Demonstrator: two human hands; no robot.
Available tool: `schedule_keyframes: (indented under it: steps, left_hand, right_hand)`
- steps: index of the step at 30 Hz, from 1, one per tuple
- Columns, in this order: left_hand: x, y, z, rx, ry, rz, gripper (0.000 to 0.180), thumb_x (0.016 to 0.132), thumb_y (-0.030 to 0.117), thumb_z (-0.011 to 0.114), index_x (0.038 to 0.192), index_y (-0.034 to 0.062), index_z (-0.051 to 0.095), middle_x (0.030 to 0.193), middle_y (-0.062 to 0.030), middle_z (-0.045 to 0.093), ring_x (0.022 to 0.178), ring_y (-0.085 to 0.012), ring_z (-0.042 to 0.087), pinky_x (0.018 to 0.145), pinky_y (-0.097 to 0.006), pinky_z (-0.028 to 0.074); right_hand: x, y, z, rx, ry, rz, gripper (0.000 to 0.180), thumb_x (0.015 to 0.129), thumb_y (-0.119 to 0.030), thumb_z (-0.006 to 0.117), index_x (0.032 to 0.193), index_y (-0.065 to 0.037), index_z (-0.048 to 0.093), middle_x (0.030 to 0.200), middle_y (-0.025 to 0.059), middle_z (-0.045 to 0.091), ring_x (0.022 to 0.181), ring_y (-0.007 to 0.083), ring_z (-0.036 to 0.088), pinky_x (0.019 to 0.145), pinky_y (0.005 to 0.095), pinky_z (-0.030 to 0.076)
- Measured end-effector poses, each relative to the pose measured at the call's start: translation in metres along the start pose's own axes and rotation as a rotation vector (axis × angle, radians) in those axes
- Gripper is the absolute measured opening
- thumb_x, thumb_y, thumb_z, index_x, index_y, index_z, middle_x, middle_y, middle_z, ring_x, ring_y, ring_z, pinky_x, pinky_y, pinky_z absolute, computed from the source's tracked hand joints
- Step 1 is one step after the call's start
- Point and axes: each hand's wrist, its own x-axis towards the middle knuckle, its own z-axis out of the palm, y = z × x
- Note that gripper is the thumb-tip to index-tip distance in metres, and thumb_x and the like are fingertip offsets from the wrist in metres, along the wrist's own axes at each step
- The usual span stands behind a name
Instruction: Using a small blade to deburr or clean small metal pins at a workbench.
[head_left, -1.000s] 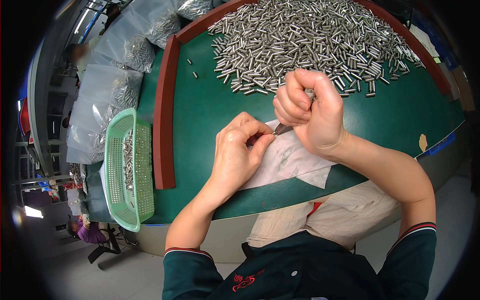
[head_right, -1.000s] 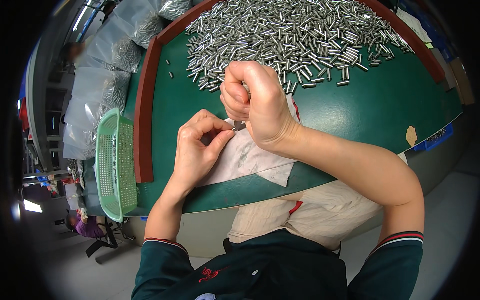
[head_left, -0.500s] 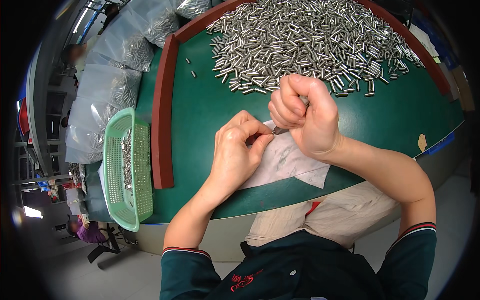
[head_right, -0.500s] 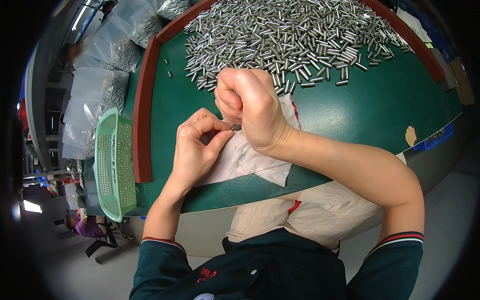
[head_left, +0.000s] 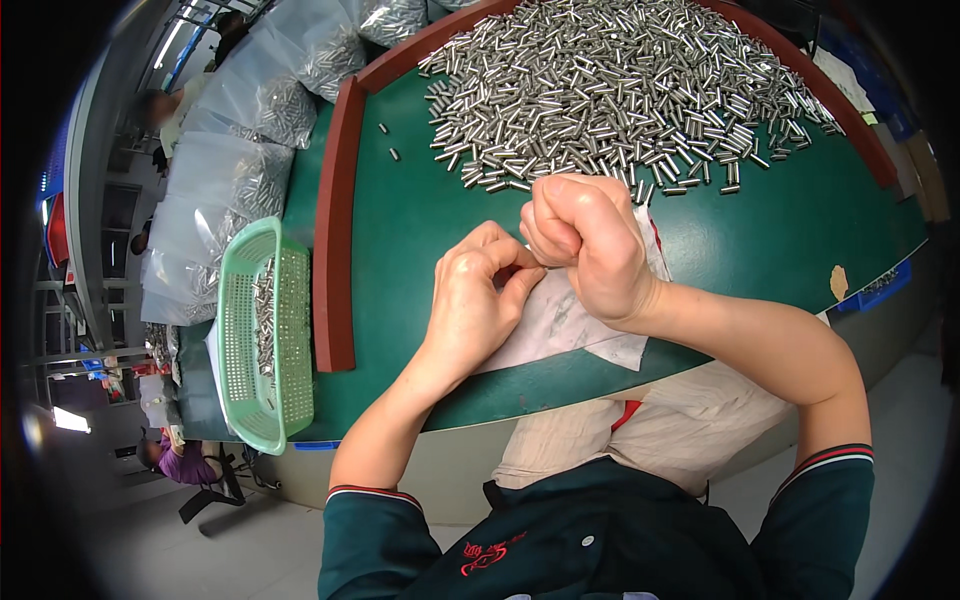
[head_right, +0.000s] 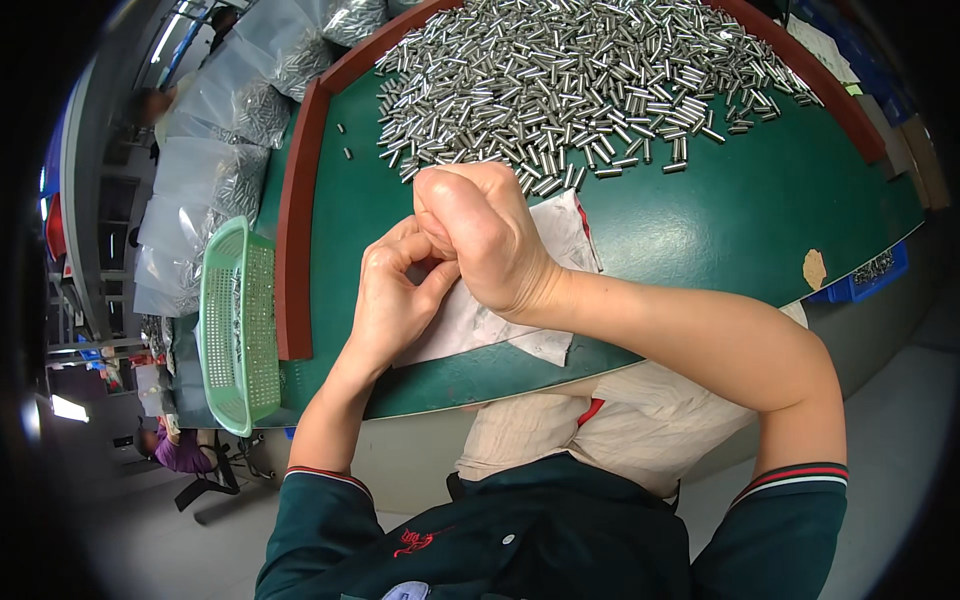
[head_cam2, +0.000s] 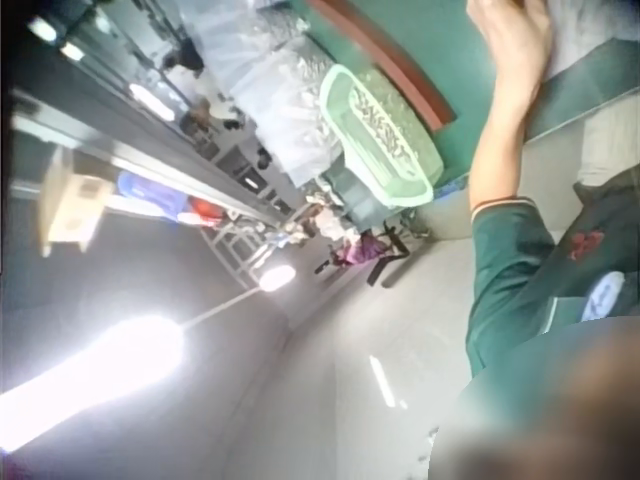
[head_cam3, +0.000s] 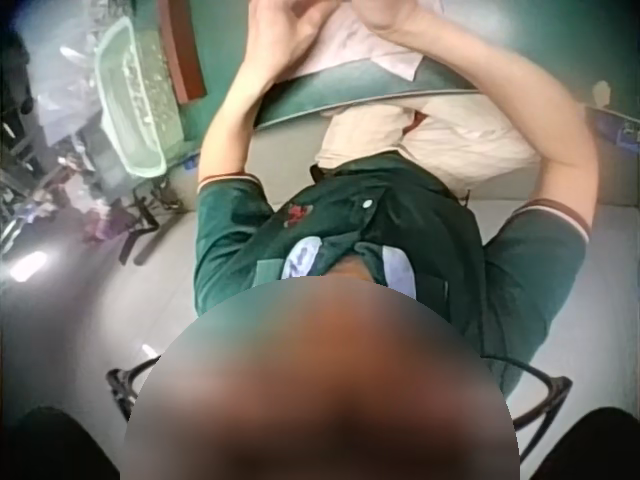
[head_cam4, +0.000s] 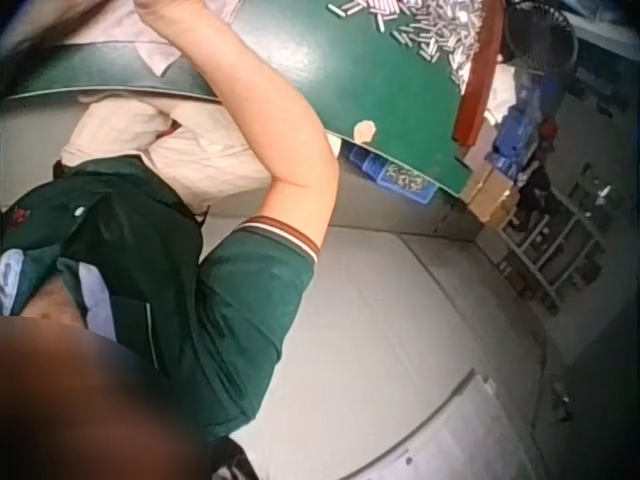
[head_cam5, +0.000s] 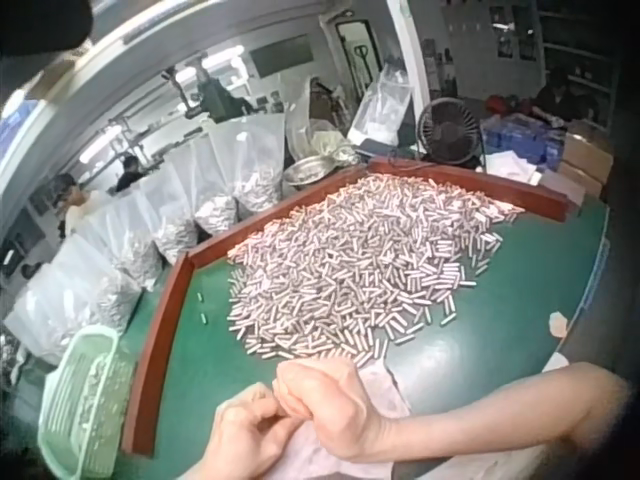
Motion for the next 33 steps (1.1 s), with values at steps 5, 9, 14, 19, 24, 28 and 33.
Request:
schedule_keyframes:
  steps: [5, 9, 14, 19, 24, 28, 33]
  left_hand:
    - [0.001, 0.003, -0.001, -0.02, -0.012, -0.03, 0.007, 0.064, -0.001, 0.066, 0.068, -0.0013, 0.06, 0.066, -0.0092, 0.053, 0.056, -0.0211, 0.053, 0.053, -0.031, 0.043]
    - [-0.001, 0.006, -0.002, 0.036, -0.03, -0.03, 0.006, 0.066, 0.001, 0.065, 0.068, -0.0011, 0.06, 0.067, -0.0101, 0.053, 0.059, -0.023, 0.054, 0.055, -0.032, 0.043]
    - [-0.002, 0.007, -0.007, -0.032, -0.022, -0.078, 0.008, 0.07, 0.003, 0.063, 0.074, -0.0013, 0.059, 0.067, -0.0094, 0.053, 0.06, -0.0211, 0.053, 0.057, -0.03, 0.043]
    - [0.005, -0.011, -0.02, -0.847, -0.134, -0.383, 0.01, 0.084, 0.009, 0.055, 0.089, 0.0007, 0.055, 0.08, -0.004, 0.058, 0.067, -0.0088, 0.052, 0.061, -0.02, 0.043]
    - [0.006, -0.02, -0.023, -1.232, -0.21, -0.547, 0.016, 0.086, 0.014, 0.053, 0.096, 0.0009, 0.053, 0.08, -0.0055, 0.057, 0.067, -0.01, 0.052, 0.065, -0.022, 0.045]
    - [0.009, -0.021, -0.023, -1.333, -0.159, -0.542, 0.021, 0.088, 0.02, 0.05, 0.098, 0.0007, 0.053, 0.082, -0.0064, 0.056, 0.07, -0.0115, 0.052, 0.066, -0.024, 0.045]
    - [0.02, -0.036, -0.026, -1.13, 0.022, -0.495, 0.023, 0.09, 0.025, 0.046, 0.08, 0.0054, 0.05, 0.068, 0.0006, 0.045, 0.055, -0.0081, 0.038, 0.051, -0.02, 0.033]
  right_hand:
    - [0.003, 0.002, 0.002, -0.025, 0.018, -0.04, 0.032, 0.08, -0.013, 0.035, 0.05, -0.009, 0.027, 0.047, -0.0017, 0.025, 0.044, 0.0075, 0.022, 0.042, 0.0239, 0.018]
    - [-0.001, 0.0, -0.001, 0.041, 0.002, -0.011, 0.032, 0.08, -0.013, 0.034, 0.05, -0.009, 0.027, 0.045, -0.0015, 0.026, 0.042, 0.0074, 0.021, 0.041, 0.0242, 0.017]
    - [0.004, -0.001, -0.011, 0.178, -0.054, 0.103, 0.031, 0.081, -0.016, 0.035, 0.051, -0.007, 0.031, 0.047, -0.0002, 0.032, 0.043, 0.0071, 0.026, 0.04, 0.0232, 0.021]
    - [0.008, -0.003, -0.011, 0.228, 0.009, 0.194, 0.034, 0.084, -0.02, 0.032, 0.052, -0.011, 0.028, 0.043, -0.0019, 0.025, 0.04, 0.0075, 0.018, 0.04, 0.0243, 0.016]
    - [0.009, -0.003, -0.012, 0.271, -0.001, 0.205, 0.032, 0.081, -0.017, 0.034, 0.051, -0.009, 0.029, 0.045, -0.001, 0.029, 0.04, 0.0066, 0.021, 0.038, 0.0236, 0.017]
    - [0.009, -0.003, -0.012, 0.276, -0.004, 0.216, 0.032, 0.081, -0.017, 0.034, 0.051, -0.009, 0.028, 0.045, -0.0011, 0.028, 0.04, 0.0067, 0.02, 0.038, 0.0235, 0.017]
    - [0.01, -0.004, -0.011, 0.292, 0.002, 0.222, 0.032, 0.081, -0.018, 0.034, 0.051, -0.009, 0.028, 0.044, -0.0013, 0.027, 0.039, 0.0069, 0.02, 0.038, 0.0233, 0.017]
